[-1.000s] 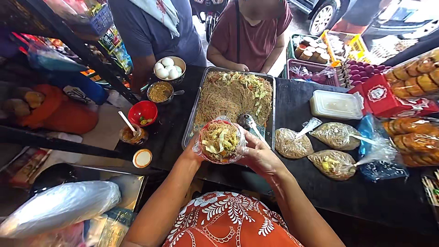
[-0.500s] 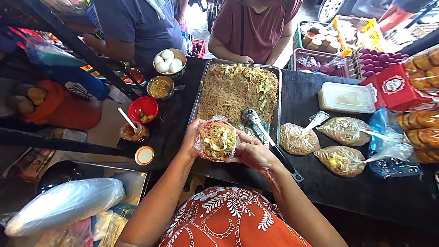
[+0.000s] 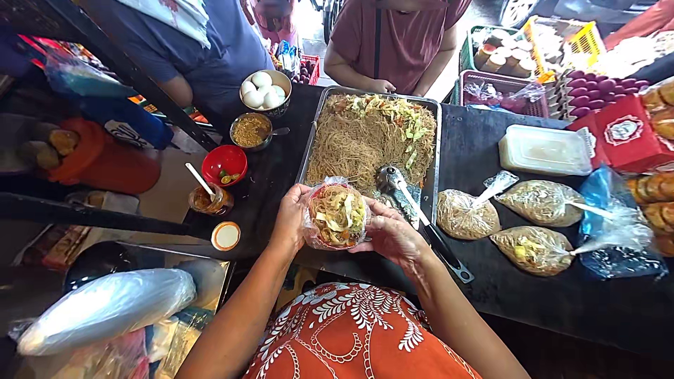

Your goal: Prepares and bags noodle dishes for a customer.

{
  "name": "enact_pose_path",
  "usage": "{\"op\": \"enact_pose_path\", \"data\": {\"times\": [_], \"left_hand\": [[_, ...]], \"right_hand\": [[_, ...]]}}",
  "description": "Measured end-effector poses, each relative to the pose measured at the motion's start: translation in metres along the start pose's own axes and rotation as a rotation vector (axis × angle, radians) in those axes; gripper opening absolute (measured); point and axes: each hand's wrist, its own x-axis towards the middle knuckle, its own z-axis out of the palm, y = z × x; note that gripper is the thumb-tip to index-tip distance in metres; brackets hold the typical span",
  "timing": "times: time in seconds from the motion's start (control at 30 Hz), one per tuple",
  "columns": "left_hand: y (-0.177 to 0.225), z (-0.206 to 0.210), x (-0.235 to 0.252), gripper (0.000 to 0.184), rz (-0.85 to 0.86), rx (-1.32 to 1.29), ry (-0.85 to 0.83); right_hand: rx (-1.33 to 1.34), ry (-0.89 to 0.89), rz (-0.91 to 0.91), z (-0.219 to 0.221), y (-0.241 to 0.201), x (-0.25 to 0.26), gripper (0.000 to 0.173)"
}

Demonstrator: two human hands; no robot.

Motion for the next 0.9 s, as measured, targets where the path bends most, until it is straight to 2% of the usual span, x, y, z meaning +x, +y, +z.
{"op": "enact_pose_path", "data": {"times": [0.13, 0.2, 0.37, 0.47, 0.57, 0.67, 0.8, 0.9], "left_hand": [[-0.002, 0.001, -0.003, 0.016, 0.024, -0.001, 0.036], [-0.008, 0.0, -0.003, 0.015, 0.036, -0.031, 0.047], [-0.014, -0.004, -0.003, 0.014, 0.112, 0.11, 0.092], [-0.008, -0.008, -0.003, 0.016, 0.002, 0.048, 0.062], [-0.001, -0.016, -0.006, 0.027, -0.168, -0.133, -0.022], [0.003, -0.02, -0.017, 0.034, -0.29, -0.29, -0.033], [0.003, -0.024, -0.032, 0.038, -0.42, -0.452, -0.007], [-0.002, -0.022, -0.047, 0.04, -0.457, -0.453, -0.021]], "right_hand": [[0.038, -0.089, 0.026, 0.003, 0.002, -0.002, 0.079], [0.045, -0.098, 0.02, 0.003, 0.003, -0.002, 0.081], [0.037, -0.106, 0.013, 0.002, 0.008, -0.001, 0.084], [0.051, -0.1, 0.034, 0.003, 0.009, 0.001, 0.077], [0.037, -0.095, 0.033, 0.004, 0.009, 0.001, 0.067], [0.032, -0.078, 0.0, 0.004, 0.01, 0.001, 0.063], [0.06, -0.028, -0.051, 0.0, 0.013, 0.003, 0.06], [0.075, -0.019, -0.094, 0.001, 0.011, 0.003, 0.059]]}}
